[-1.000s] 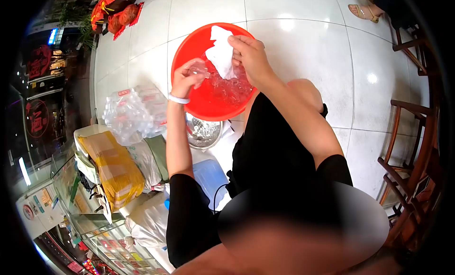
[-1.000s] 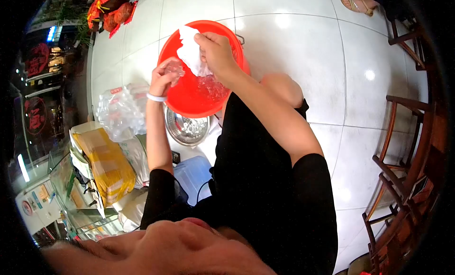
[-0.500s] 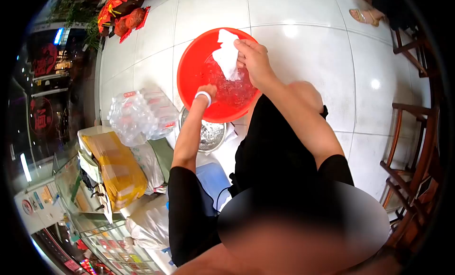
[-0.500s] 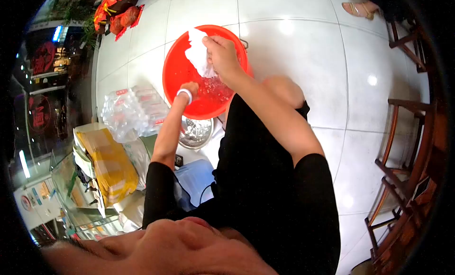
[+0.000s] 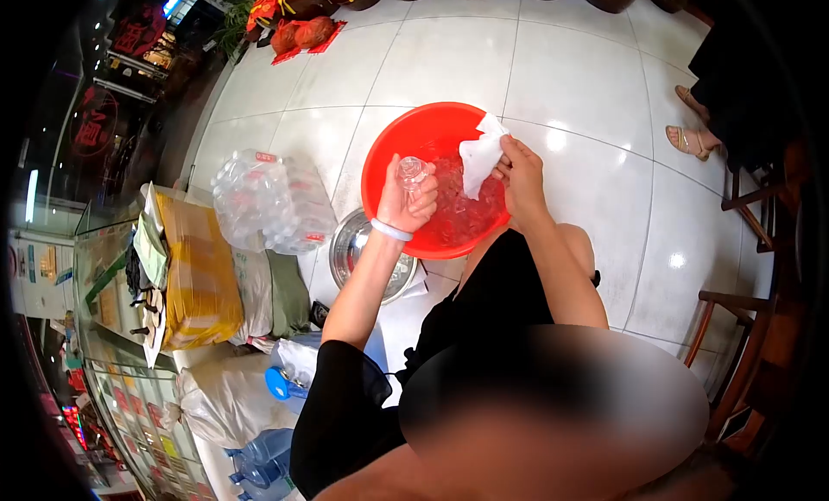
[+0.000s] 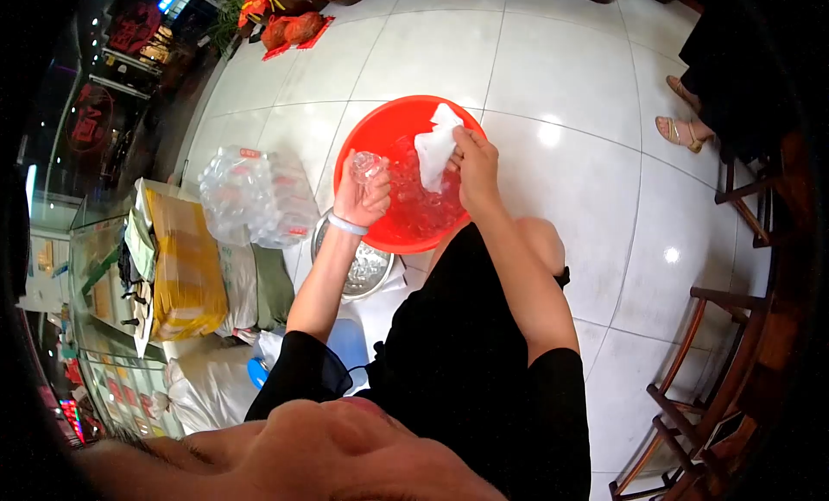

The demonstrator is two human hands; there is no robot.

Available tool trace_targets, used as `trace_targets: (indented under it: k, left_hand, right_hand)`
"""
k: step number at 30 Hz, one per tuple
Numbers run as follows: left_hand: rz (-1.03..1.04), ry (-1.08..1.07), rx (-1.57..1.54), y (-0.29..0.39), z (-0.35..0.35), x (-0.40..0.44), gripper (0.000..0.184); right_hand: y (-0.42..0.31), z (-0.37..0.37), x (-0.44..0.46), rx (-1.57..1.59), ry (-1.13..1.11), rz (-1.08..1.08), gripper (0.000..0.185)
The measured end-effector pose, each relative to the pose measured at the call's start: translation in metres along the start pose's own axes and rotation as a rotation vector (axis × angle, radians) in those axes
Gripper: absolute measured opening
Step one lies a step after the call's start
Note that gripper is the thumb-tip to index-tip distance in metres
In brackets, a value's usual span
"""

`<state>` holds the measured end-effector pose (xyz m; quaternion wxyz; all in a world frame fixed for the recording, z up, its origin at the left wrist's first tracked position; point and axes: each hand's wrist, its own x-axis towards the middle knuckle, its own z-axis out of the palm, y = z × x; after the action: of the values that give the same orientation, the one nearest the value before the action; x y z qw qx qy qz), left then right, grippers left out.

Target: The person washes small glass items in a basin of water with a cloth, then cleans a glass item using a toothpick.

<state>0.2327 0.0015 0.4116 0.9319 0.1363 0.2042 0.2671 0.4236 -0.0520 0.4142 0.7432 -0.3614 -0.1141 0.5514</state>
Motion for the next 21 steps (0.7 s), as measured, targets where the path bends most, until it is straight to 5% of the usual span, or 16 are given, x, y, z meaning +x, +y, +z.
trace_targets:
  k: [12,21]
  left_hand:
    - [-0.121,-0.143,-0.120,-0.016,0.011,-0.013,0.055]
    - [0.072,-0.167,0.033,-0.019,0.022,-0.009,0.044]
  right_hand:
    - [0.001,-0.001,-0.001,-0.049,-0.038,0.013,0.016]
    - [0.000,-0.002,0.002,-0.056,-0.040,0.017,0.016]
